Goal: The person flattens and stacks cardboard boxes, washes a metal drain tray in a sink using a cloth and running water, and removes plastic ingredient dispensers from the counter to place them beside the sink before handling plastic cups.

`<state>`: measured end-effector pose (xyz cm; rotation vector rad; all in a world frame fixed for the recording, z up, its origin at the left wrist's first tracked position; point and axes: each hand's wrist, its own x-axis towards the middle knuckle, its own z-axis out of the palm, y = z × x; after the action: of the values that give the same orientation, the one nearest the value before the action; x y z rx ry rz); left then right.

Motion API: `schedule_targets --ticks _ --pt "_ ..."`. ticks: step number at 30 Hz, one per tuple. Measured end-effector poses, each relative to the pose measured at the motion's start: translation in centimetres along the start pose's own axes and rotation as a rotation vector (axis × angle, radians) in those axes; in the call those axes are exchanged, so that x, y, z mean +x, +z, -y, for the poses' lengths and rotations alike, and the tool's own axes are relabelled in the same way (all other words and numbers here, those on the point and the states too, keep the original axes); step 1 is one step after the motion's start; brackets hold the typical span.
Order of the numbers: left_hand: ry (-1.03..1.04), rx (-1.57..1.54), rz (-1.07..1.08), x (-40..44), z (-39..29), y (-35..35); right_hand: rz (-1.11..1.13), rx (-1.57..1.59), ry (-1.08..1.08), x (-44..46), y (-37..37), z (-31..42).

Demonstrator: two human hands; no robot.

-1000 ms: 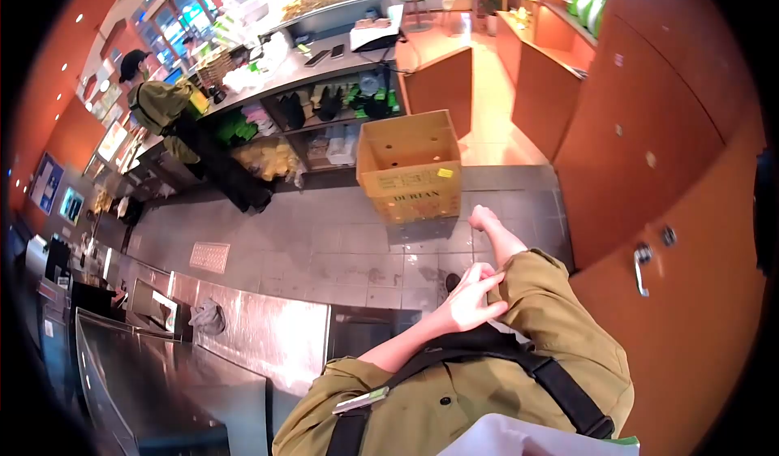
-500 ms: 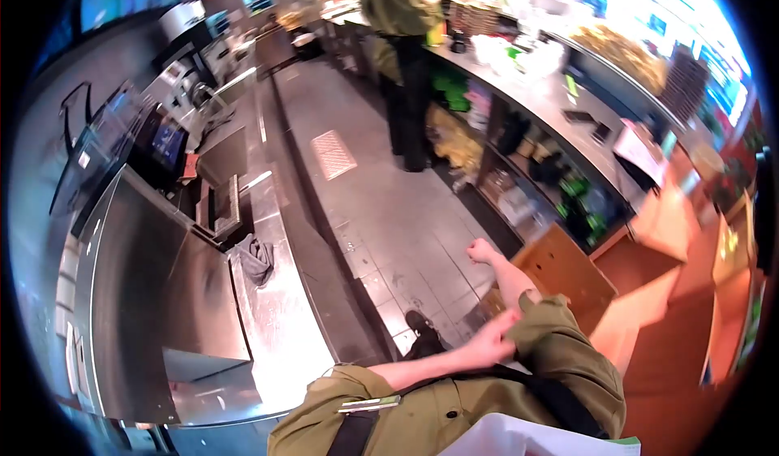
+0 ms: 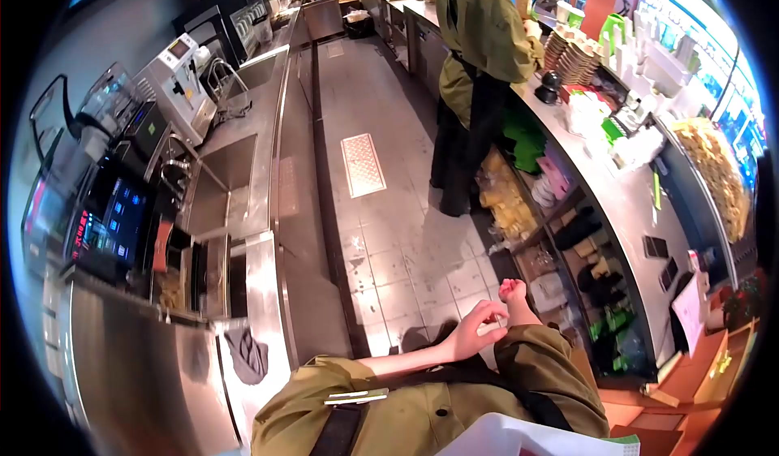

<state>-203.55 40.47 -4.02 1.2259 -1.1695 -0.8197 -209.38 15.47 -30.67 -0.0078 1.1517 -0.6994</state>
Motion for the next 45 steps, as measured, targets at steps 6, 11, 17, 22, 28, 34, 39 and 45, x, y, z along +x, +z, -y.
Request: schedule_targets --ticks 6,11,17,22,28,34,39,45 --pt "-0.190 0.145 0.154 12.8 6.2 -8.5 0.131 -0.172 0.075 13.1 17.2 -4.0" --pt "-0.199 0.386 -0.056 26.5 6.0 -20.6 0.098 -0.283 0.095 18.2 39.1 -7.2" --pt "-0.330 -0.442 -0.383 34.7 6.4 -32.9 0.606 -1.062 0.038 21.5 61.8 -15.4" --pt "-0.351 -0.671 -0.424 38.3 8.7 -45.7 0.444 -1.038 0.256 22.1 73.1 -25.6" --pt "-0.087 0.236 -0.680 43.1 10.9 -64.6 0.652 -1.514 0.294 27.7 80.5 -28.0" --pt "0.032 0.015 -0.811 50.7 4.0 -81.9 0.246 -1.257 -0.038 34.0 86.7 -26.7" --pt "-0.028 0.375 -0.707 56.6 8.3 -92.8 0.230 -1.465 0.062 42.7 89.9 -27.6" --pt "-0.696 1.213 -1.547 34.7 20.8 -116.3 0.209 -1.167 0.334 50.2 100.1 -29.0"
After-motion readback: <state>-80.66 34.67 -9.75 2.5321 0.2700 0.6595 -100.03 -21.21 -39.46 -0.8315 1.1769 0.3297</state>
